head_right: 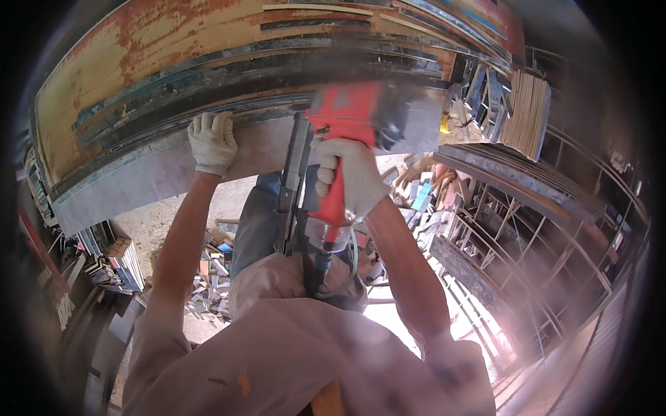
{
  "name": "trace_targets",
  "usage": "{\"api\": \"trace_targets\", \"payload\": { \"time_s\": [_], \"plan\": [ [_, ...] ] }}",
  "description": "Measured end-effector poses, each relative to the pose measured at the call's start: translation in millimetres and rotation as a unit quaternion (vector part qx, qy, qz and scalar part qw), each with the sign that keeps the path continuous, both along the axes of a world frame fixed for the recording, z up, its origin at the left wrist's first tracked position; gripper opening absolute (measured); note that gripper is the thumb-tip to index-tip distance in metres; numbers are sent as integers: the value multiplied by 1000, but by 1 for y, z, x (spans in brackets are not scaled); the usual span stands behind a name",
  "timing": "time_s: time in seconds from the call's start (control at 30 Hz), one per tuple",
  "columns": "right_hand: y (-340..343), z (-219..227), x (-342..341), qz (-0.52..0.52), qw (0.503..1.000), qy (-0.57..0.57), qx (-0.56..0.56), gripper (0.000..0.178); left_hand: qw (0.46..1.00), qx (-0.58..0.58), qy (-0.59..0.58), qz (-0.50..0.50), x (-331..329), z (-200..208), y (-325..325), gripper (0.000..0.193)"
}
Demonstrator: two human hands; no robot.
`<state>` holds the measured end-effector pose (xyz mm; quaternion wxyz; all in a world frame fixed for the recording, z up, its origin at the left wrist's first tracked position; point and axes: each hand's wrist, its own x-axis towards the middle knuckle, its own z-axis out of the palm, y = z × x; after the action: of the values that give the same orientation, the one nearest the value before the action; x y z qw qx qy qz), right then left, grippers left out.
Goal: The person assembles a wooden structure by placing planks on a workbench, securing them with a nail gun, and hammering nails to ensure stability. The person repeatedly positions and fastens multiple wooden pieces.
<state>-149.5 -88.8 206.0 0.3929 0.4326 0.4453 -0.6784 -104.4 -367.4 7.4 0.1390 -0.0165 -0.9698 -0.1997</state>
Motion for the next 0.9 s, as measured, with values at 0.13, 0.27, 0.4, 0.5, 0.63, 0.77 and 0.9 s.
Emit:
{"api": "trace_targets", "payload": {
  "time_s": [0.13, 0.27, 0.4, 0.5, 0.63, 0.77, 0.9],
  "plan": [
    [-23, -6, 5, 25, 999, 2, 47, 13, 1000, 3, -12, 4, -3, 1, 1, 16],
    [-31, 1, 10, 12, 999, 24, 47, 16, 999, 40, -3, -21, 9, 8, -13, 19],
    [-30, -3, 15, -10, 999, 36, 35, 16, 999, -42, -6, 11, 27, 13, -85, 20],
    [-38, -5, 25, -14, 1000, 22, -4, 10, 999, -47, 17, -6, 46, 15, -160, 18],
    [-72, -3, 18, 36, 998, 8, 54, 6, 998, -53, 21, -2, 49, 5, -178, 16],
    [-68, -8, 12, 17, 998, 9, 56, 7, 998, -55, 10, 2, 52, -1, -180, 16],
    [-71, -1, 26, 2, 1000, 26, 17, 16, 998, -52, 13, 11, 52, 0, -175, 16]
  ]
}}
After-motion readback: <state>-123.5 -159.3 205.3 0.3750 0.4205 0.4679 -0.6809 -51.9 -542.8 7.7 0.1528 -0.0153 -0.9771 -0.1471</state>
